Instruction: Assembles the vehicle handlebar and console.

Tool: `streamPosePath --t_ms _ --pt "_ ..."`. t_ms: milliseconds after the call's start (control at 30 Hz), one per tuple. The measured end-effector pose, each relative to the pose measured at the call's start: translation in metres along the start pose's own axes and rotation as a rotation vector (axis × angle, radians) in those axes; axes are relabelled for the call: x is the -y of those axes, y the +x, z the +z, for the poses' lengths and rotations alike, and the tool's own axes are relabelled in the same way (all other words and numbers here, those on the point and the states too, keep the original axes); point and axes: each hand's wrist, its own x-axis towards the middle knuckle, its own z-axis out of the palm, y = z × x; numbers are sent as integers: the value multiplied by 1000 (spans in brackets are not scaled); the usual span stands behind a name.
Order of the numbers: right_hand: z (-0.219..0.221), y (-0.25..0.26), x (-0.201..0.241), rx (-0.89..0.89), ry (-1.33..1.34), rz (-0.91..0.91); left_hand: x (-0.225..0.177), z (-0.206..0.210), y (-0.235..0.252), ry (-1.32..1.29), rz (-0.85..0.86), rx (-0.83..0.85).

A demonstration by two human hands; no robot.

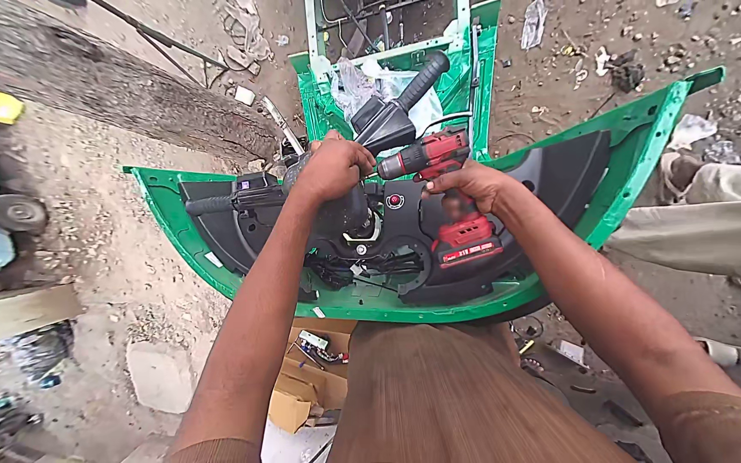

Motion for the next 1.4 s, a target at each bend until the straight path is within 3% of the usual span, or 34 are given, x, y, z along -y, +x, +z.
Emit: streamPosePath --t_ms 467,533,600,667,733,833,867,967,1033,1100,1167,1267,1400 --pt "-5 7 10 22 -71 22 0 2 2 4 -45 -23" --pt "-6 -2 4 58 -76 -14 4 6 -1 -96 -8 -116" --pt "4 -20 12 57 -124 -129 8 2 -7 -317 48 -317" --pt "31 -48 29 26 -271 -266 12 -1 -28 -653 88 -521" --pt "73 -76 56 85 -469 -348 15 -6 -70 -897 183 -588" --pt "164 -100 100 203 -778 -321 17 -4 -144 -970 384 -563" --pt "202 -100 111 215 -900 -288 16 5 -163 -982 406 -623" --pt "323 -75 124 116 -1502 -303 29 48 -195 -1109 279 -1060" --pt "391 -47 115 -1 -2020 -489 46 76 -200 -1343 306 -1290" --pt "439 -14 98 10 -2391 -617 60 98 -193 -1544 351 -1444" --pt "469 17 78 112 -2658 -623 65 114 -183 -1713 377 -1564" --pt "493 53 45 262 -2934 -686 69 129 -164 -1860 342 -1599" --pt "507 77 16 559 -3181 -700 61 143 -164 -1812 43 -1319"
